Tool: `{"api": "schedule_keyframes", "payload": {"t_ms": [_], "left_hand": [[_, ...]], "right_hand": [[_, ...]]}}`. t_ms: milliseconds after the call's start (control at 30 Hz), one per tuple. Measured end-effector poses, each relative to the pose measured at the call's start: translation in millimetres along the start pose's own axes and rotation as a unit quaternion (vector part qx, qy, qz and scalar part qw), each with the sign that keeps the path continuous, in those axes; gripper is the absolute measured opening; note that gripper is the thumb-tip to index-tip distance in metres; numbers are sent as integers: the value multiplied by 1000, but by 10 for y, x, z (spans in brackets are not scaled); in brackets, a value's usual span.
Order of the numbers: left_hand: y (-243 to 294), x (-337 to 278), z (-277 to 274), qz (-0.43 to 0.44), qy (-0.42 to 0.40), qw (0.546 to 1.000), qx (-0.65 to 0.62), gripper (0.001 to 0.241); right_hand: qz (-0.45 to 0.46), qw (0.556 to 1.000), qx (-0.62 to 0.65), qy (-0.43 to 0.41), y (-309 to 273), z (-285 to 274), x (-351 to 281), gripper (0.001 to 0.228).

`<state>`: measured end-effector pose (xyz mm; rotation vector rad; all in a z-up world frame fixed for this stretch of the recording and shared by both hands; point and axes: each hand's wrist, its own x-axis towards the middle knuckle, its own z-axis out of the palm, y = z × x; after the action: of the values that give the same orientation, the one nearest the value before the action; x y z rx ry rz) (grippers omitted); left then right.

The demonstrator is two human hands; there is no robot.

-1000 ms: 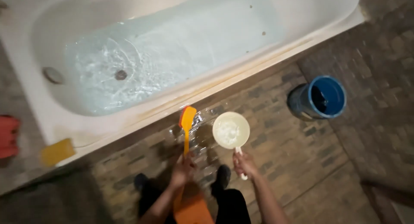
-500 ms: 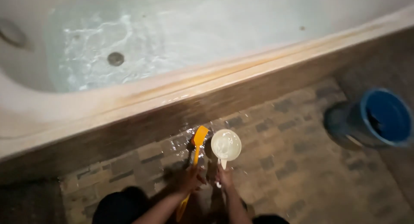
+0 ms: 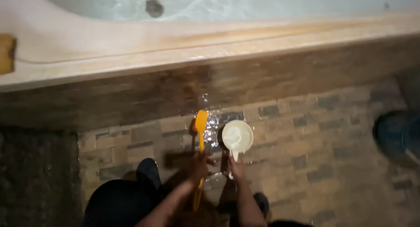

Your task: The person cleans the wall tiles and the rim of a bathtub using a brush, applying water from a scoop to rinse the surfaces.

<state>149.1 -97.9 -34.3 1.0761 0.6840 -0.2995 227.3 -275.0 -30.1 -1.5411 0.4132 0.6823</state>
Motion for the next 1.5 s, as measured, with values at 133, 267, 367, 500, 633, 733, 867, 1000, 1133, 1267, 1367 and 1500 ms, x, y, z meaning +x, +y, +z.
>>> {"api": "schedule_keyframes", "payload": {"t_ms": [133, 267, 367, 500, 633, 733, 867, 1000, 1133, 1267, 1367, 1500], "left_hand": [[-224, 5, -211, 147, -23, 987, 66, 60], [-285, -177, -272, -70, 65, 970, -223, 47], [-302, -252, -373, -22, 51, 971, -232, 45], [-356, -428, -391, -41, 82, 983, -160, 48], [-185, -519, -504, -41, 112, 986, -113, 50], [-80, -591, -590, -30, 127, 985, -115, 46], [-49, -513, -653, 1, 123, 984, -126, 40], [26, -612, -503, 19, 101, 987, -123, 34], [454, -889, -529, 4, 86, 987, -136, 30], [565, -1232, -554, 27, 88, 988, -121, 34], [607, -1375, -492, -2, 90, 976, -198, 31], [792, -1421, -462, 21, 58, 986, -152, 22]], "right_hand": [[-148, 939, -267, 157, -14, -104, 47, 40], [-348, 820, -274, 362, -189, 58, 435, 36], [-113, 982, -82, 126, -338, 173, 718, 37], [48, 991, 126, 12, -547, 247, 927, 38], [63, 964, 256, -43, -727, 294, 1004, 39], [49, 923, 356, -133, -964, 437, 861, 40], [-55, 817, 404, -408, -2057, 1096, 351, 41], [-238, 862, 233, -383, -3138, 1529, -666, 52], [-166, 966, 48, -192, -2979, 1573, -810, 45], [-82, 985, 72, -133, -2067, 983, -166, 34], [-27, 987, 131, -89, -1442, 553, 118, 30], [31, 977, 206, -45, -1103, 359, 295, 25]]}}
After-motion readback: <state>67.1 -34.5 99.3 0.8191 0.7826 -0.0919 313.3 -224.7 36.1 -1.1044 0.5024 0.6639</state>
